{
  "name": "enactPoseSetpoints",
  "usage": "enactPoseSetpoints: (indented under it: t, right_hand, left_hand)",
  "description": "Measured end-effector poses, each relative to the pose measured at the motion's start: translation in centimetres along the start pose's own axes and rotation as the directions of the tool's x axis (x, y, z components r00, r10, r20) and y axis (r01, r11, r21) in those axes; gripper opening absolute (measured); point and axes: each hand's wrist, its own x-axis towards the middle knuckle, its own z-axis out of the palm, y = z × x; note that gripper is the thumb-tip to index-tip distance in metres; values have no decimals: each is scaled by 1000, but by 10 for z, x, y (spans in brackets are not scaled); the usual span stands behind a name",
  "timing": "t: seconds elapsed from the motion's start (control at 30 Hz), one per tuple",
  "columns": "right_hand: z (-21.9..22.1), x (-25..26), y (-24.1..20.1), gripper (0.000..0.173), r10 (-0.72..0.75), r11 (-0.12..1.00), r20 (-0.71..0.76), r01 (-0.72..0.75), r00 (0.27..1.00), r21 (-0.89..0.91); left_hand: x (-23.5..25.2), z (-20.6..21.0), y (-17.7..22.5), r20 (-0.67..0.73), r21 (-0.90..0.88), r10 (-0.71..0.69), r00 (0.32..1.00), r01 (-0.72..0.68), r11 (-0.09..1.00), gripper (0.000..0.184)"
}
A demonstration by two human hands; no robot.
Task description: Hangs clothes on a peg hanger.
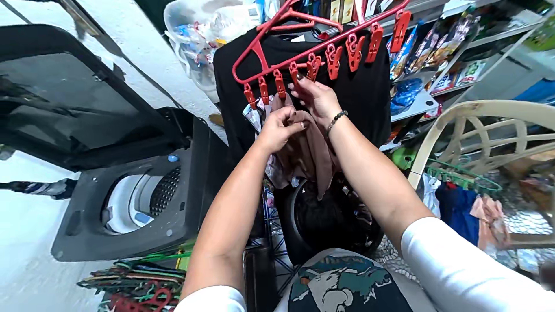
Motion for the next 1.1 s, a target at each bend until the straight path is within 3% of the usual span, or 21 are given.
enactPoseSetpoints:
  t: [0.1,0.27,0.37,0.5,0.63,0.73,0.9,1.1]
  right_hand:
    - [6,3,-4,27,28,999,6,-27,1000,-16]
    - [10,-1,-7,30,-28,1000,107,28,994,0]
    - [17,-3,-8,32,-53,998,80,55,995,-34]
    - [27,3,-5,27,-126,987,-59,120,990,-107]
    - [24,7,-6,24,-104,992,-1,104,995,-72]
    - [23,7,-10,22,-62,998,48,63,997,-17]
    - [30,8,-13,19,-37,999,-27,37,999,-8]
    - [29,9,-16,15,-7,999,-38,5,999,-38]
  left_hand:
    - [-4,-6,-1,-71,-61,16,997,-21,998,10]
    - [-1,-16,2,-194,-87,-164,967,150,985,28]
    - [3,-19,4,-245,-95,-196,949,178,979,30]
    - [5,-20,4,-226,-99,-79,971,57,993,23]
    - [5,-20,-3,-298,-83,109,948,-140,987,23]
    - [5,-16,-4,-365,-122,152,919,-209,970,20]
    - [8,-12,-1,-361,-136,86,928,-144,980,22]
    - [18,-19,0,-357,11,55,932,-55,998,22]
